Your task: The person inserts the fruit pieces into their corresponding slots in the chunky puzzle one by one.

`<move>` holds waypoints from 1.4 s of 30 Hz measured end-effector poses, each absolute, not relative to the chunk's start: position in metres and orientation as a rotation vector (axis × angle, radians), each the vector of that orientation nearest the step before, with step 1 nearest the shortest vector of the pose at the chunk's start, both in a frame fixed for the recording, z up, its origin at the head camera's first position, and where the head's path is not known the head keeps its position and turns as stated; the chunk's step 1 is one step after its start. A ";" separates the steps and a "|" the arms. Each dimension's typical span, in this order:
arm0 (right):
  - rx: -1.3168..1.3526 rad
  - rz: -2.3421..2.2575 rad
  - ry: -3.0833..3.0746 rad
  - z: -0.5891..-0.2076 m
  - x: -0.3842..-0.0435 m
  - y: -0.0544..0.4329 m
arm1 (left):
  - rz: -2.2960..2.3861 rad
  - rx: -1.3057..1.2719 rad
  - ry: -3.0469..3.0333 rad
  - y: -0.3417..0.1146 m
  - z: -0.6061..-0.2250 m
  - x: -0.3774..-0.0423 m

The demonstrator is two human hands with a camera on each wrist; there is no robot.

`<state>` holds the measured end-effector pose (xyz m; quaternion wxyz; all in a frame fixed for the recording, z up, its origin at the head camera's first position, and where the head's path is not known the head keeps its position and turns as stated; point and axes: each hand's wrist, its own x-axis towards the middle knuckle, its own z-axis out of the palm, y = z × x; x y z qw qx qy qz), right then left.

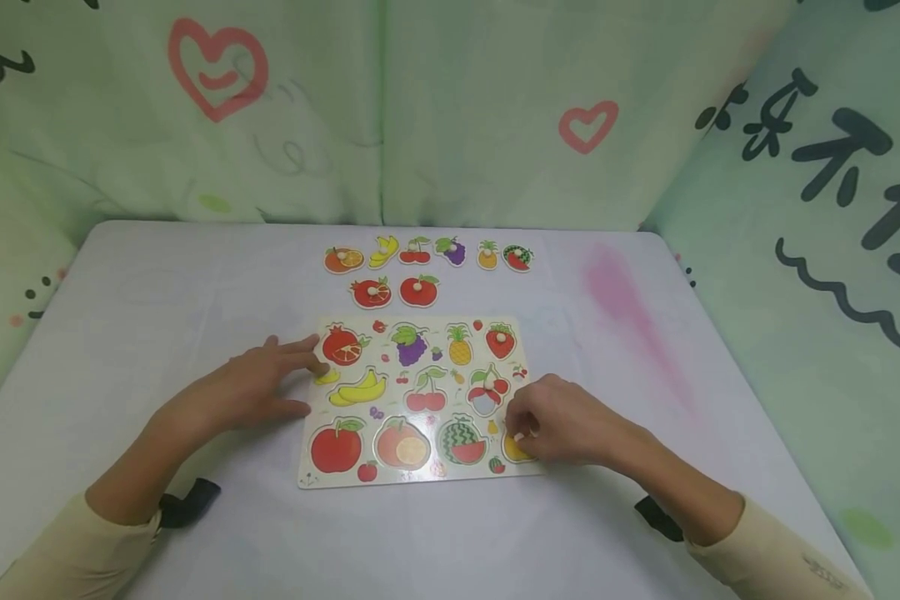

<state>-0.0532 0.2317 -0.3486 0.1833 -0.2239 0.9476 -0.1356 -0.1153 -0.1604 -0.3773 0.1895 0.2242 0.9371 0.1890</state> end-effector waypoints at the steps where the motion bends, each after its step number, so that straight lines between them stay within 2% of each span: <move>1: -0.630 -0.384 2.671 -0.349 -0.053 0.232 | 0.529 0.632 2.635 -0.161 -0.377 -0.115; 14: -0.593 -0.487 2.629 -0.348 -0.056 0.235 | 0.534 0.624 2.624 -0.162 -0.377 -0.118; 21: -0.484 -0.476 2.654 -0.348 -0.058 0.235 | 0.539 0.607 2.618 -0.162 -0.377 -0.118; 42: -0.496 -0.361 2.695 -0.345 -0.053 0.231 | 0.534 0.614 2.618 -0.161 -0.378 -0.117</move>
